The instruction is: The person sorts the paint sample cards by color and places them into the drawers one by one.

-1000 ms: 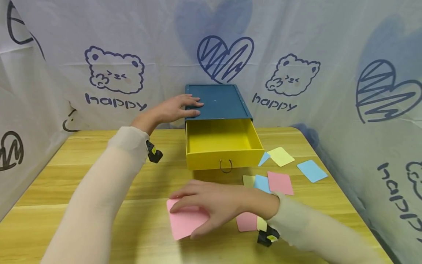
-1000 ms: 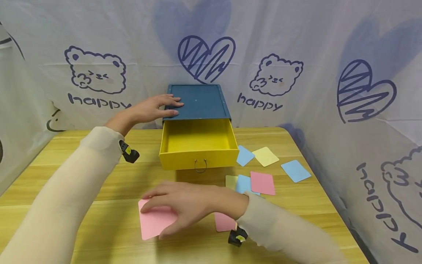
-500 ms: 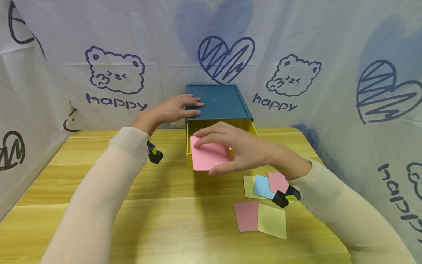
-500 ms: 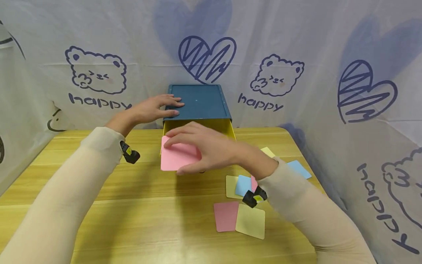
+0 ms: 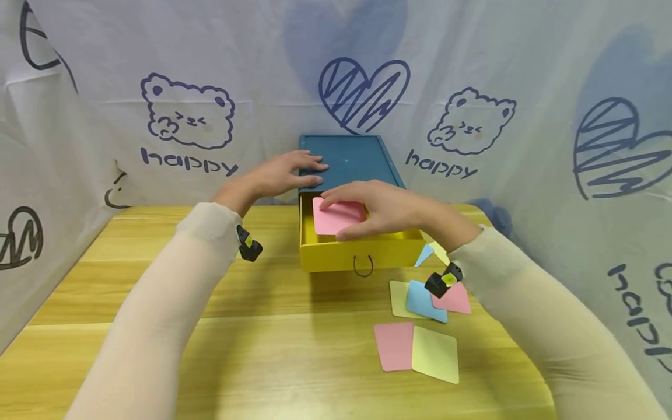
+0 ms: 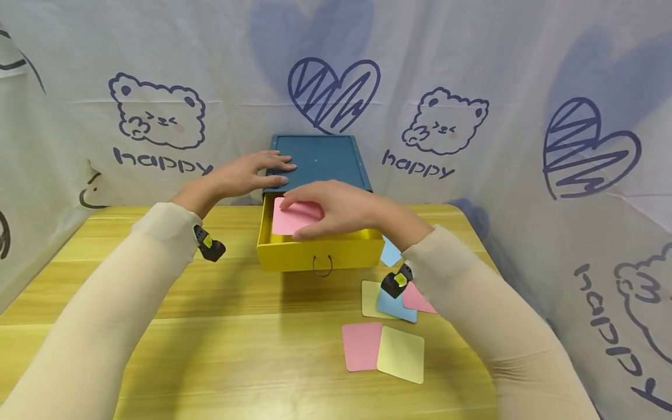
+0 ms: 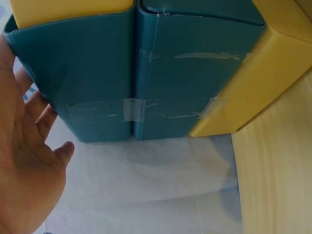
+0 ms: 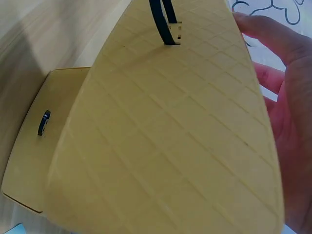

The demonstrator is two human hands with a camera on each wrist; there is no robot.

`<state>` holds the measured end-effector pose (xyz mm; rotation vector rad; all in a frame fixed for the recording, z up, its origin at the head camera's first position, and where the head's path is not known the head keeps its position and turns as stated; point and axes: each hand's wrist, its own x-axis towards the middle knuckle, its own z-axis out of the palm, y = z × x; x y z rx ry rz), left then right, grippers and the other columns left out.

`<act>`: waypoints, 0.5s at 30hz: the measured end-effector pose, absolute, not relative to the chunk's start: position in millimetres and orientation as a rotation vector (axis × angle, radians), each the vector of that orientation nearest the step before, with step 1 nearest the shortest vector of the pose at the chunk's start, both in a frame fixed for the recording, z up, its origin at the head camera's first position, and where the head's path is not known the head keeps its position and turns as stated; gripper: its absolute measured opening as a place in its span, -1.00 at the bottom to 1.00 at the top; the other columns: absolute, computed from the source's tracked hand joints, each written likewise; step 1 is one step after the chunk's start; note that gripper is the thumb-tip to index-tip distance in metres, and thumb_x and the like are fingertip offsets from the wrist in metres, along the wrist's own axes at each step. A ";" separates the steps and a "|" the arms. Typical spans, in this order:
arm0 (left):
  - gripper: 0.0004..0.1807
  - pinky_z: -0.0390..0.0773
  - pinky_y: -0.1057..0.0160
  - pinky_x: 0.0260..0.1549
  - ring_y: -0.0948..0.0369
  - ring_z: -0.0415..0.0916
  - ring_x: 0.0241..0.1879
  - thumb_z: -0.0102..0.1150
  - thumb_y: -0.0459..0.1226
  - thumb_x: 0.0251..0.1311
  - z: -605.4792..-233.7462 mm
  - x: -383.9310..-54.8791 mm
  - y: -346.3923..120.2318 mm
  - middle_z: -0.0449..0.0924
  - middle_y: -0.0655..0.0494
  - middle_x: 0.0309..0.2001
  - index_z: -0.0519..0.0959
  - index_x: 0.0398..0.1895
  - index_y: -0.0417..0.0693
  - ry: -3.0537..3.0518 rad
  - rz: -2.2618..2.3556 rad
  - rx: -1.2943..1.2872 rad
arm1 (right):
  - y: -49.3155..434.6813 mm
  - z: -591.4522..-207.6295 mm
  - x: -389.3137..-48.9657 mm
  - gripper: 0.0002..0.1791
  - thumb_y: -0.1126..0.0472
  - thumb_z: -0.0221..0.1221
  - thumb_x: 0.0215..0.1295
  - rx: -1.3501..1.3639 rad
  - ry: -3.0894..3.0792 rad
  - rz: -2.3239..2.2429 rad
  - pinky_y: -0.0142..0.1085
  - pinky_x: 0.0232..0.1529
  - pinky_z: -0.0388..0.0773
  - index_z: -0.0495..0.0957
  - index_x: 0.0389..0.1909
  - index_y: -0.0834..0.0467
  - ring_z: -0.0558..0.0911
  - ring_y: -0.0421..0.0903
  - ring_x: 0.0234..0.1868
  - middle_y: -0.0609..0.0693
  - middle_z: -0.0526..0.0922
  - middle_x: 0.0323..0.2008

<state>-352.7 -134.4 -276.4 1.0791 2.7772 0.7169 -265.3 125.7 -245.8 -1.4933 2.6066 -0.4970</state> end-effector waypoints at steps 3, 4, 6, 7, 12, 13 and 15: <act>-0.41 -0.16 -0.12 0.42 0.09 -0.22 0.52 0.00 0.06 0.42 -277.2 -352.2 -134.6 0.08 0.10 0.51 0.35 0.43 0.06 2.777 0.720 1.077 | 120.9 -247.5 -269.1 -0.37 -0.13 0.25 0.28 -1.480 2.604 -0.472 -0.18 0.00 0.43 0.44 0.33 -0.03 0.50 -0.08 0.02 -0.11 0.53 0.21; -0.41 -0.17 -0.12 0.42 0.09 -0.22 0.52 0.00 0.06 0.42 -277.3 -352.2 -134.7 0.08 0.10 0.51 0.35 0.43 0.06 2.775 0.723 1.075 | 119.6 -248.3 -270.3 -0.40 -0.10 0.24 0.30 -1.486 2.602 -0.467 -0.17 -0.01 0.45 0.46 0.32 0.00 0.51 -0.06 -0.01 -0.09 0.55 0.18; -0.41 -0.17 -0.12 0.42 0.10 -0.23 0.52 0.01 0.06 0.42 -277.5 -351.8 -134.9 0.07 0.11 0.51 0.34 0.43 0.06 2.771 0.728 1.069 | 117.9 -249.8 -271.8 -0.46 -0.05 0.22 0.34 -1.495 2.602 -0.456 -0.14 0.03 0.45 0.48 0.29 0.05 0.54 -0.03 -0.01 -0.08 0.59 0.14; -0.41 -0.17 -0.12 0.42 0.11 -0.24 0.52 0.00 0.06 0.42 -277.5 -351.5 -135.0 0.06 0.12 0.51 0.34 0.43 0.07 2.771 0.730 1.064 | 117.7 -250.8 -272.5 -0.49 -0.02 0.21 0.36 -1.506 2.603 -0.454 -0.13 0.08 0.45 0.50 0.27 0.07 0.55 -0.02 0.02 -0.07 0.60 0.13; -0.41 -0.16 -0.10 0.43 0.11 -0.25 0.52 0.00 0.06 0.42 -276.1 -349.5 -133.3 0.06 0.13 0.51 0.34 0.43 0.07 2.769 0.731 1.057 | 122.9 -252.3 -268.3 -0.56 0.02 0.22 0.37 -1.526 2.626 -0.507 -0.11 0.21 0.39 0.55 0.21 0.08 0.52 -0.02 0.16 -0.06 0.60 0.15; -0.41 -0.16 -0.10 0.43 0.11 -0.24 0.52 0.00 0.06 0.42 -276.0 -349.5 -132.9 0.06 0.13 0.51 0.35 0.43 0.07 2.770 0.728 1.058 | 124.9 -252.5 -266.5 -0.57 0.02 0.22 0.37 -1.530 2.632 -0.519 -0.12 0.22 0.39 0.55 0.20 0.07 0.52 -0.04 0.17 -0.08 0.60 0.15; -0.42 -0.16 -0.09 0.43 0.11 -0.24 0.52 0.00 0.05 0.43 -275.9 -349.5 -132.4 0.06 0.12 0.51 0.35 0.43 0.06 2.768 0.724 1.058 | 129.0 -252.2 -262.1 -0.58 0.02 0.21 0.38 -1.544 2.635 -0.560 -0.13 0.23 0.39 0.56 0.20 0.06 0.51 -0.07 0.18 -0.08 0.60 0.14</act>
